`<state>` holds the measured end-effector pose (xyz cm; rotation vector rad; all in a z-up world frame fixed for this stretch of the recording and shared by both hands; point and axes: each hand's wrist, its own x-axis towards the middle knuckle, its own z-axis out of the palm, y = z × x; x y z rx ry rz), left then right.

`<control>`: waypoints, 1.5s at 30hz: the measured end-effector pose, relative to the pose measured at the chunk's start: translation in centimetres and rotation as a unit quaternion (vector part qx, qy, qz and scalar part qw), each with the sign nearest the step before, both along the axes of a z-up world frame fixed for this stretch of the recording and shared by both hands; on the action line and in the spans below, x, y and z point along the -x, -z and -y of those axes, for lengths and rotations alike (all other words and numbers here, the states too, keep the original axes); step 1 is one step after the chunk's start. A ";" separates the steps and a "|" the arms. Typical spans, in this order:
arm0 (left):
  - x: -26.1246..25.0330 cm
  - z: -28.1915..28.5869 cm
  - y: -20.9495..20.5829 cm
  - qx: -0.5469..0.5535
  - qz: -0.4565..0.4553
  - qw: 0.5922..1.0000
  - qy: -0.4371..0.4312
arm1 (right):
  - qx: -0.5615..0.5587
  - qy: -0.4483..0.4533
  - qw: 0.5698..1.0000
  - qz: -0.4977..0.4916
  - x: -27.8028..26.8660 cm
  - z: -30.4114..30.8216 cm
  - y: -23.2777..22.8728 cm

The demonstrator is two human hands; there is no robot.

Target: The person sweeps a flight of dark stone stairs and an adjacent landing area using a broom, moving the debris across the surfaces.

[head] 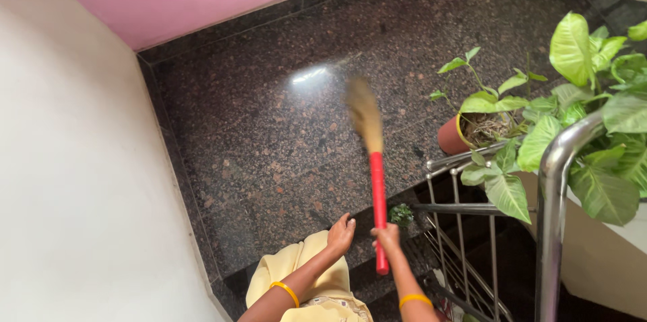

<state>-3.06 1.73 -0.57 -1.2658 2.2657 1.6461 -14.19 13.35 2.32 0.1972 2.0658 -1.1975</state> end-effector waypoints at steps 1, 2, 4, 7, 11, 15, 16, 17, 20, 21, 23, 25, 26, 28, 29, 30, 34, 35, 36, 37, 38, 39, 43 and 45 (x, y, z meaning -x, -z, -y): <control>-0.3 -0.1 0.0 0.000 0.000 1.000 -0.004 | 0.008 0.031 0.999 0.023 1.1 -0.5 -0.1; -0.3 0.0 0.0 0.005 -0.021 1.000 -0.005 | -0.005 0.039 0.999 0.026 2.8 -0.6 -0.1; 0.1 0.0 0.0 0.010 -0.045 0.999 -0.010 | -0.008 0.066 0.998 0.019 6.3 0.3 0.0; 0.0 -0.9 -0.1 -0.024 -0.007 1.000 -0.012 | 0.013 0.075 0.997 -0.015 9.2 2.9 0.1; 0.7 -1.6 -0.1 -0.030 0.014 0.999 -0.020 | 0.059 0.008 0.994 -0.087 6.4 5.3 0.5; 0.4 -1.0 0.0 0.000 -0.011 0.996 -0.088 | -0.013 -0.085 0.989 -0.119 1.5 6.4 2.4; 0.8 -0.4 0.0 0.000 -0.012 0.995 -0.096 | -0.045 -0.183 0.959 -0.210 0.6 6.9 3.2; 1.2 0.4 0.1 0.002 0.001 0.994 -0.112 | -0.075 -0.278 0.910 -0.297 -0.1 7.6 4.2; 1.6 2.8 -0.4 -0.011 0.018 0.982 -0.188 | 0.137 -0.077 0.979 0.126 -1.7 11.2 7.6; 1.7 3.8 -0.4 -0.025 0.015 0.974 -0.227 | 0.134 -0.096 0.978 0.130 -2.1 12.4 8.2; 1.1 6.2 -0.2 0.060 -0.026 0.963 -0.260 | 0.138 -0.151 0.968 0.144 -3.3 16.4 8.4; 1.0 9.6 0.1 0.151 -0.061 0.944 -0.288 | 0.132 -0.225 0.956 0.131 -4.4 21.4 8.0; 0.4 11.6 0.3 0.135 -0.046 0.934 -0.328 | 0.125 -0.261 0.950 0.117 -4.9 24.1 7.8; -1.0 15.2 0.5 0.122 -0.030 0.918 -0.375 | 0.103 -0.324 0.938 0.071 -5.8 29.6 7.6; -1.6 17.0 0.5 0.094 -0.037 0.913 -0.396 | 0.088 -0.351 0.931 0.045 -6.1 32.4 7.5; -1.9 19.3 0.4 0.067 -0.049 0.908 -0.410 | 0.057 -0.400 0.914 -0.022 -5.9 35.7 7.4; -2.8 25.3 -0.6 0.005 -0.105 0.901 -0.421 | 0.000 -0.475 0.867 -0.150 -4.5 42.9 5.9; -2.6 26.4 -1.1 0.002 -0.046 0.918 -0.395 | 0.023 -0.429 0.898 -0.099 -3.0 44.2 5.1; -2.3 27.8 -1.8 -0.001 0.012 0.931 -0.364 | 0.060 -0.366 0.927 -0.051 -1.9 44.7 3.9; -2.0 29.4 -2.5 0.003 0.010 0.935 -0.355 | 0.098 -0.301 0.949 -0.003 -1.0 45.2 2.6; -1.7 30.3 -3.4 0.026 -0.023 0.946 -0.323 | 0.094 -0.267 0.959 0.007 0.2 45.3 1.2; -1.4 31.4 -4.1 0.048 -0.057 0.954 -0.290 | 0.090 -0.232 0.968 0.018 1.3 45.3 0.1; 0.0 36.7 -5.8 0.007 -0.036 0.961 -0.275 | 0.085 -0.117 0.989 0.024 5.9 45.4 -2.4; 0.4 38.1 -6.5 0.048 -0.079 0.959 -0.268 | 0.003 -0.047 0.996 0.082 8.1 44.6 -3.5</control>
